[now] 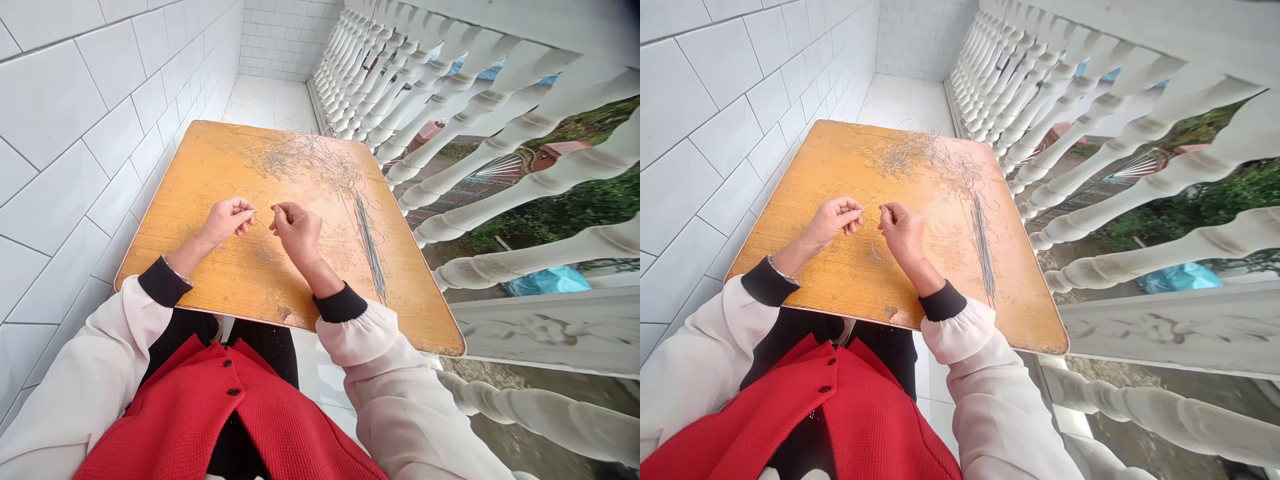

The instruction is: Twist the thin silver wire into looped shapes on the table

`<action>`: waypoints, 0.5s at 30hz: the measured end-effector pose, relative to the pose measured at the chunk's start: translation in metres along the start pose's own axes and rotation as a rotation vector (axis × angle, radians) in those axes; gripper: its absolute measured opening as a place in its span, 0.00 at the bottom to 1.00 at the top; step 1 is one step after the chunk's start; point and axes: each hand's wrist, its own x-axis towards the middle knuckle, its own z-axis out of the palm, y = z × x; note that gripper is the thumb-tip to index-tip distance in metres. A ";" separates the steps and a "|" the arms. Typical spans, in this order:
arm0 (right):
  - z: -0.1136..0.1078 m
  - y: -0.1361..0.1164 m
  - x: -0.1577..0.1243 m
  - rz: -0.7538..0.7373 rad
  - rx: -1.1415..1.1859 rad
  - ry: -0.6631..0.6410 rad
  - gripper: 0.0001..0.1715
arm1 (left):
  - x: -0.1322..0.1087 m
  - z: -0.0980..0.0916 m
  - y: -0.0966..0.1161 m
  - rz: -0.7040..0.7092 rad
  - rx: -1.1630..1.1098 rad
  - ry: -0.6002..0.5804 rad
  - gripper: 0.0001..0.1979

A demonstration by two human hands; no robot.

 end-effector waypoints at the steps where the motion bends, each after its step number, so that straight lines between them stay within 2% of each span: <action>1: 0.000 -0.001 0.000 0.005 0.002 0.007 0.15 | 0.000 0.000 0.000 -0.012 -0.015 0.000 0.04; 4: 0.000 0.000 0.001 0.027 0.015 0.030 0.18 | -0.003 0.003 -0.001 -0.072 -0.043 -0.006 0.05; 7: 0.001 0.002 0.003 0.025 0.023 0.069 0.21 | -0.006 0.008 -0.003 -0.147 -0.002 -0.090 0.09; 11: 0.004 0.005 0.003 -0.016 -0.003 0.108 0.22 | -0.009 0.017 -0.007 -0.171 0.086 -0.205 0.04; 15: 0.003 0.012 0.006 -0.062 0.067 0.062 0.25 | -0.007 0.016 -0.006 -0.135 0.069 -0.162 0.07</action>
